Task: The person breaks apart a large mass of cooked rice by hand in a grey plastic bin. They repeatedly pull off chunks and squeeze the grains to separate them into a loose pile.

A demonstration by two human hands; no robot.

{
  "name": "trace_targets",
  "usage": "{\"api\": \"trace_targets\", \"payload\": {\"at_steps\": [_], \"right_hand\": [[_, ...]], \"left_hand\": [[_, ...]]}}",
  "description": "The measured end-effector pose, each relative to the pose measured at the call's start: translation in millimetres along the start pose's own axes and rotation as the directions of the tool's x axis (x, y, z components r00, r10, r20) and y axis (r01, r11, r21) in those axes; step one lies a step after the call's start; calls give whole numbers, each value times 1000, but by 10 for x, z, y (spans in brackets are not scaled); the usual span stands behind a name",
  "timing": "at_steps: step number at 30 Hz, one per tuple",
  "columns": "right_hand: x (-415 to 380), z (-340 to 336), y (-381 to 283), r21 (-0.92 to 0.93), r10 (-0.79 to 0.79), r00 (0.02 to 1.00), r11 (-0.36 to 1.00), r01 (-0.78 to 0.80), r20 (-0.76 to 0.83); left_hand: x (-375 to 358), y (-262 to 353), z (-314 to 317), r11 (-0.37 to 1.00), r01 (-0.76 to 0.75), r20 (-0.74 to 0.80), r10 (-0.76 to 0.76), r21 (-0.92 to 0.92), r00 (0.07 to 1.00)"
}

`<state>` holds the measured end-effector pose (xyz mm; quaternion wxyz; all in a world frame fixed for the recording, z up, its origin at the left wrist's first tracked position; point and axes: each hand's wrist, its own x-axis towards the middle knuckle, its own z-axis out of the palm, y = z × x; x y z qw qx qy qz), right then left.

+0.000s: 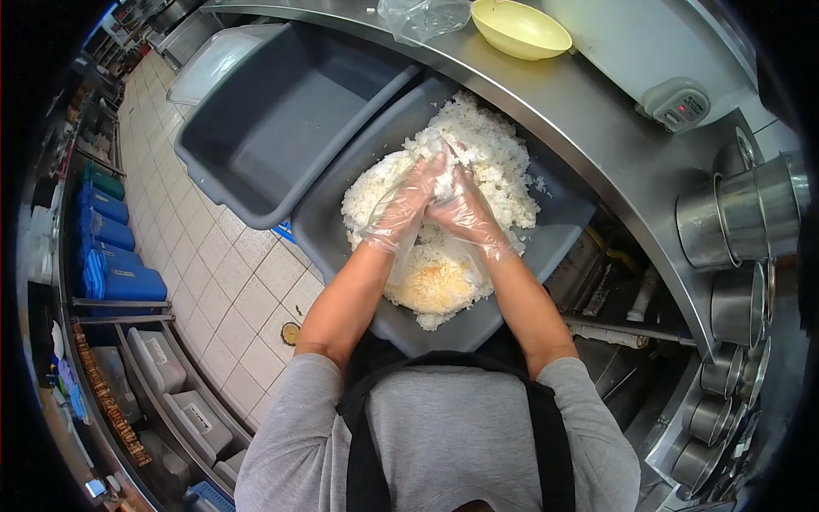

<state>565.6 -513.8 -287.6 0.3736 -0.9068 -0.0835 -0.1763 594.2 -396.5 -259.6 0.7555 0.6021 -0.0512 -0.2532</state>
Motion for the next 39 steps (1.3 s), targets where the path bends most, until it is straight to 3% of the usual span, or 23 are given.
{"api": "trace_targets", "payload": {"at_steps": [1, 2, 4, 6, 8, 12, 15, 18, 20, 21, 23, 27, 29, 30, 32, 33, 36, 38, 39], "right_hand": [[-10, 13, 2, 79, -1, 999, 997, 3, -33], [-10, 21, 10, 156, 1, 998, 988, 9, -69], [-28, -49, 75, 189, 38, 999, 981, -37, -6], [-32, -101, 92, 217, 69, 996, 973, -81, 63], [4, -198, -60, 166, 242, 962, 951, -261, 126], [10, -113, 17, 212, 208, 978, 956, -201, -11], [13, -154, 73, 174, 168, 986, 971, -162, -15], [14, -180, 116, 39, 181, 983, 983, -181, -5], [16, -145, 211, 137, 195, 979, 973, -187, -50], [19, -155, 262, 136, 196, 979, 973, -188, -50], [43, -179, 327, 182, 326, 945, 929, -322, 11], [54, -108, 329, 315, 308, 950, 898, -309, 55], [56, -23, 266, 504, 109, 993, 855, -121, 53], [59, -12, 264, 505, 108, 993, 854, -122, 56], [68, 8, 257, 396, 31, 999, 918, -36, 19], [73, -6, 263, 397, 31, 999, 917, -36, 18], [73, -100, 276, 407, 144, 986, 898, -167, 86], [44, -128, 189, 66, 92, 994, 994, -88, -61], [17, -157, 140, 57, 106, 991, 993, -101, -80]], "left_hand": [[299, -335, -181, 998, -42, 65, 38, 52, 997], [260, -299, -167, 998, -41, 66, 37, 54, 997], [160, -251, -134, 935, -4, 0, 4, 356, 1000], [195, -266, -152, 944, -23, 72, -1, 330, 997], [187, -249, -148, 959, 8, 55, -24, 285, 998], [268, -407, -174, 982, -12, -25, 17, 190, 1000], [456, -626, -310, 927, -233, -65, 263, 294, 963], [243, -354, -219, 911, -134, -143, 204, 390, 968], [34, -131, -75, 998, -37, -105, 32, -46, 994], [43, -159, -66, 998, -36, -103, 31, -45, 994], [48, -180, -61, 963, -14, -156, -29, -268, 987], [105, -43, -145, 937, 108, -5, -117, -333, 993], [197, -221, -251, 949, 126, -27, -139, -288, 990], [231, -306, -289, 949, 126, -30, -140, -289, 990], [246, -373, -323, 912, 93, 129, -45, -400, 991], [254, -410, -325, 912, 94, 128, -46, -399, 991], [211, -419, -168, 889, 114, 162, -46, -443, 986], [173, -387, -63, 957, 126, 89, -106, -261, 990], [167, -367, -48, 969, 91, 92, -71, -230, 993]]}}
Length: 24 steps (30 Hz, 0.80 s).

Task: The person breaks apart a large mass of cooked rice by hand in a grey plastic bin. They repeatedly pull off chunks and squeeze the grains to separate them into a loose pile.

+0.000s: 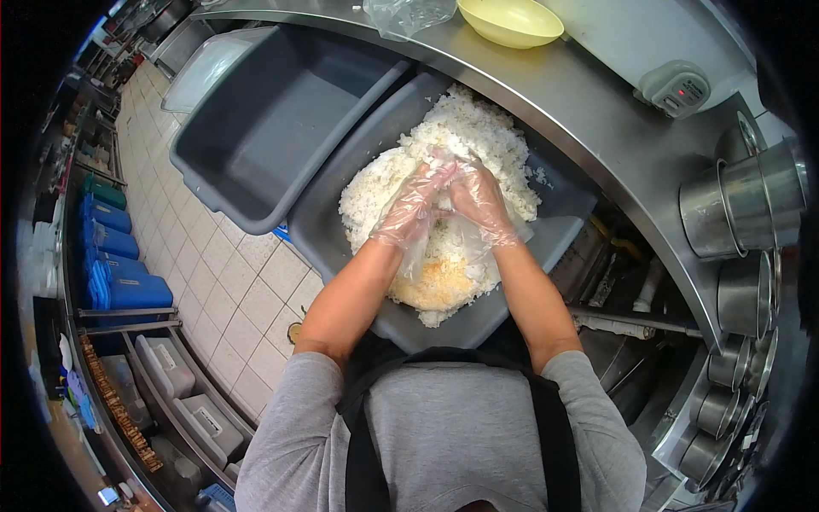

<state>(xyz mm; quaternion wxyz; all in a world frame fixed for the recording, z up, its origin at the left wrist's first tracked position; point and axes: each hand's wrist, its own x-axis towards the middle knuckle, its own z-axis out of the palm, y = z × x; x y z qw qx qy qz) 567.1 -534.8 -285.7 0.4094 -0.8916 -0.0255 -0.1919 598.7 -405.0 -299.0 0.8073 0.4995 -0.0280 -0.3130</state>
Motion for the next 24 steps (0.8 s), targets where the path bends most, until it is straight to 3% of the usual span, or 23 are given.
{"api": "trace_targets", "payload": {"at_steps": [4, 6, 7, 9, 10, 12, 13, 15, 16, 17, 18, 19, 20, 21, 23, 24], "right_hand": [[23, 28, 43, 89, -37, 999, 995, 34, 29], [13, 31, 26, 267, 52, 997, 961, -64, 53], [10, 58, 88, 266, 53, 997, 962, -64, 51], [22, 155, 312, 427, 172, 975, 878, -216, 139], [45, 176, 385, 426, 172, 975, 878, -216, 139], [96, 204, 463, 708, 108, 991, 693, -134, 82], [100, 200, 409, 708, 107, 991, 694, -133, 81], [123, 132, 208, 720, 429, 900, 603, -345, 72], [147, 87, 166, 575, 490, 871, 702, -420, 37], [140, 75, 104, 574, 487, 872, 703, -420, 41], [108, 81, 31, 804, 454, 888, 501, -318, 69], [93, 91, -7, 950, 415, 906, 240, -199, 85], [94, 119, 93, 942, 289, 942, 233, -242, 170], [77, 179, 106, 941, 287, 942, 234, -245, 173], [34, 241, -103, 838, 103, 979, 506, -204, 176], [24, 112, -199, 432, 48, 958, 886, -171, 281]], "left_hand": [[-36, -25, -18, 1000, 1, -145, 0, 7, 989], [73, -121, -102, 988, -65, -200, 91, 137, 976], [62, -79, -96, 988, -65, -197, 91, 137, 976], [19, 46, -77, 986, -122, -43, 128, 117, 991], [71, -2, -117, 986, -122, -43, 128, 117, 991], [201, -129, -243, 990, -117, -190, 130, 75, 973], [160, -88, -200, 990, -118, -188, 130, 75, 973], [40, 20, -42, 984, -124, -227, 92, -128, 970], [64, -3, -35, 983, -126, -227, 94, -131, 969], [103, -32, -51, 977, -50, -243, -2, -207, 970], [128, -46, -75, 959, 24, -251, -98, -283, 963], [140, -46, -96, 958, 20, -254, -96, -286, 962], [152, -49, -113, 940, 94, -155, -152, -328, 976], [160, -58, -127, 916, 173, -50, -204, -362, 978], [119, 46, -134, 926, 145, -95, -189, -348, 977], [95, 110, -132, 936, 120, -141, -175, -330, 974]]}}
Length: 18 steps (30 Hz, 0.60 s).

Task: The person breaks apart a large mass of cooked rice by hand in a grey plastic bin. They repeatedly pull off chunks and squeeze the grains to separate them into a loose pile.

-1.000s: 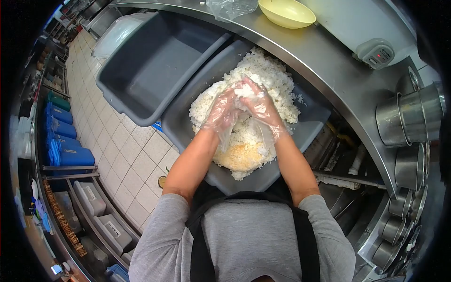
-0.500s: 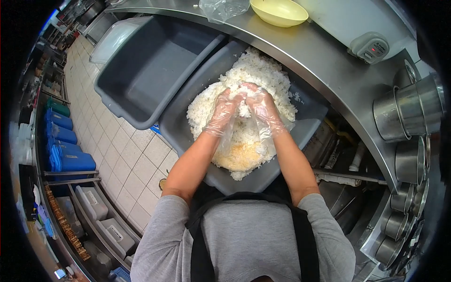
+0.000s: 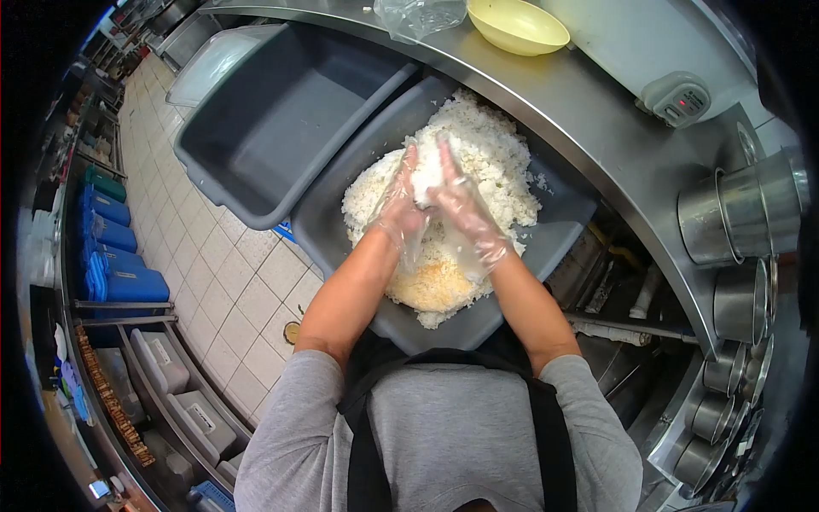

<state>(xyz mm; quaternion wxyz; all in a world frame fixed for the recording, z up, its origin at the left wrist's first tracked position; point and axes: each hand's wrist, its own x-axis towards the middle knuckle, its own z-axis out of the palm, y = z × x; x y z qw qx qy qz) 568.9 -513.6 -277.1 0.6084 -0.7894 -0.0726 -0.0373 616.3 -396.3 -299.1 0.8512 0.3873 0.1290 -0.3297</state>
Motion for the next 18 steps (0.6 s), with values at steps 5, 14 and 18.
{"api": "trace_targets", "payload": {"at_steps": [5, 14, 18], "right_hand": [[-64, 84, 172, -326, -7, 991, 944, 51, 134], [-22, -68, 109, -297, 36, 998, 954, -50, -55], [16, -177, 194, -231, 67, 989, 968, -97, -134]], "left_hand": [[-107, 126, 16, 998, -46, 155, 50, -31, 987], [-223, 12, 85, 856, -210, 96, 187, 472, 978], [-317, 52, 167, 864, -139, 116, 94, 485, 989]]}}
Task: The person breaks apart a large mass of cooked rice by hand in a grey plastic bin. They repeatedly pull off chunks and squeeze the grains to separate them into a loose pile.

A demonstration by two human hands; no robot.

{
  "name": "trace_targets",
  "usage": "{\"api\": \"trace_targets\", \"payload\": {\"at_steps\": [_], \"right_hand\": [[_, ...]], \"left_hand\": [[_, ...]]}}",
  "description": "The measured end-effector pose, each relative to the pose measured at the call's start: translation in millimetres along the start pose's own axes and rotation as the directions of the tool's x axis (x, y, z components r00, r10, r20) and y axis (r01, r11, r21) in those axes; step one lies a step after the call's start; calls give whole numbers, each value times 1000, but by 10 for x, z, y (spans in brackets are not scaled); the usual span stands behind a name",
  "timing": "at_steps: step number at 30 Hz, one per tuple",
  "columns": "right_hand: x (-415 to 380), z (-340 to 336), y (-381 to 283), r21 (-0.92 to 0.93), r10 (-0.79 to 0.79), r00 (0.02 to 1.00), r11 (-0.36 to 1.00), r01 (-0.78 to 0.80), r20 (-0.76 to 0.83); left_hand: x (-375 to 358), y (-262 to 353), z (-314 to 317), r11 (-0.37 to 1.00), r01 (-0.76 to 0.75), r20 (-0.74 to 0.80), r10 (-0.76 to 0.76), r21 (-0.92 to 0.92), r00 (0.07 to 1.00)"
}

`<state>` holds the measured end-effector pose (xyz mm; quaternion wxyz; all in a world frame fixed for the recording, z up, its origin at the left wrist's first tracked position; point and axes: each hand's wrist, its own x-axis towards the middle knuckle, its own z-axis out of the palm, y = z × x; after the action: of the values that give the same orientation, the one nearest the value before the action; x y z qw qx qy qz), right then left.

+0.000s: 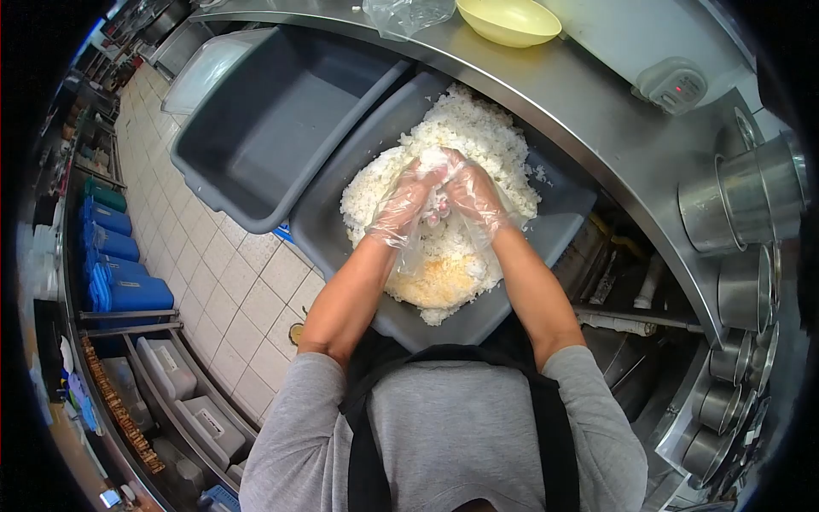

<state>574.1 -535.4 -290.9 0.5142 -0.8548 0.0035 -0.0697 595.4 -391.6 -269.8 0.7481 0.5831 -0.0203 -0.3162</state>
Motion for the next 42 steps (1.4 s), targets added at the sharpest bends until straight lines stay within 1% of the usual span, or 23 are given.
{"api": "trace_targets", "payload": {"at_steps": [3, 4, 5, 7, 8, 9, 11, 12, 14, 17, 19, 23, 25, 28, 32, 34, 35, 36, 37, 38, 39, 40, 42], "right_hand": [[56, 28, 211, -155, -76, 992, 986, 60, -97], [61, 32, 209, -75, 35, 995, 996, -42, -98], [66, 40, 267, -75, 35, 995, 996, -42, -98], [87, 56, 419, 427, -60, 984, 895, 127, -168], [111, 35, 350, 599, -21, 998, 799, 51, -58], [92, 43, 280, 599, -24, 998, 799, 53, -56], [8, 80, 59, 244, -125, 991, 964, 109, 53], [-18, 96, -7, 60, -164, 982, 985, 159, 96], [-50, 152, 31, -285, -276, 957, 913, 292, 95], [-56, 127, -25, 33, -91, 990, 996, 88, 111], [-86, 43, -107, -32, 20, 992, 999, -16, 123], [-100, -29, -174, -87, 39, 996, 996, -31, 84], [-86, -2, -139, -28, -6, 1000, 1000, 6, -14], [-68, 20, -97, -183, -18, 996, 983, 3, -83], [-53, 23, -80, -195, 5, 990, 980, -32, -138], [-22, -26, -24, 41, 81, 991, 996, -77, -107], [52, -62, 63, 42, 80, 991, 996, -76, -108], [151, -107, 180, 321, 138, 984, 942, -94, -116], [184, -136, 253, 575, 197, 974, 812, -100, -109], [113, -361, -155, 590, 325, 945, 768, -251, -21], [175, -393, 77, 591, 329, 944, 766, -252, -25], [306, -466, 478, 606, 120, 990, 794, -54, -70], [301, -694, 673, 506, 42, 999, 862, -19, -33]], "left_hand": [[-22, 65, -4, 1000, -5, -40, 4, -31, 999], [-13, 78, -3, 999, -36, -77, 34, -26, 996], [10, 71, -15, 999, -36, -77, 34, -26, 996], [119, -4, -88, 986, -70, -120, 51, -151, 991], [192, -47, -200, 994, -60, -52, 56, -86, 997], [257, -132, -250, 994, -63, -55, 58, -86, 997], [203, -31, -177, 975, -24, -26, 19, -221, 999], [100, 5, -130, 992, -96, -213, 111, 81, 971], [100, -4, -98, 993, -35, -163, 54, 114, 985], [107, -12, -108, 975, 4, -48, 7, 224, 999], [124, -27, -109, 931, -38, 95, 4, 364, 995], [288, -180, -149, 862, -188, 94, 163, 471, 982], [170, -63, -77, 890, 31, 15, -42, 454, 999], [151, -37, -80, 854, -24, -7, 32, 520, 999], [52, 52, -2, 817, -60, -86, 133, 573, 987], [217, -122, -98, 883, -148, -106, 216, 446, 971], [224, -100, -97, 882, -148, -106, 217, 447, 970], [223, -88, -95, 935, -207, -74, 237, 287, 969], [228, -82, -94, 960, -255, -45, 261, 117, 964], [259, -54, -136, 976, -210, 5, 211, -60, 977], [285, -45, -145, 977, -206, 10, 207, -59, 978], [309, -26, -132, 967, -213, -19, 212, -138, 977], [321, -8, -90, 944, -252, -46, 248, -214, 968]]}}
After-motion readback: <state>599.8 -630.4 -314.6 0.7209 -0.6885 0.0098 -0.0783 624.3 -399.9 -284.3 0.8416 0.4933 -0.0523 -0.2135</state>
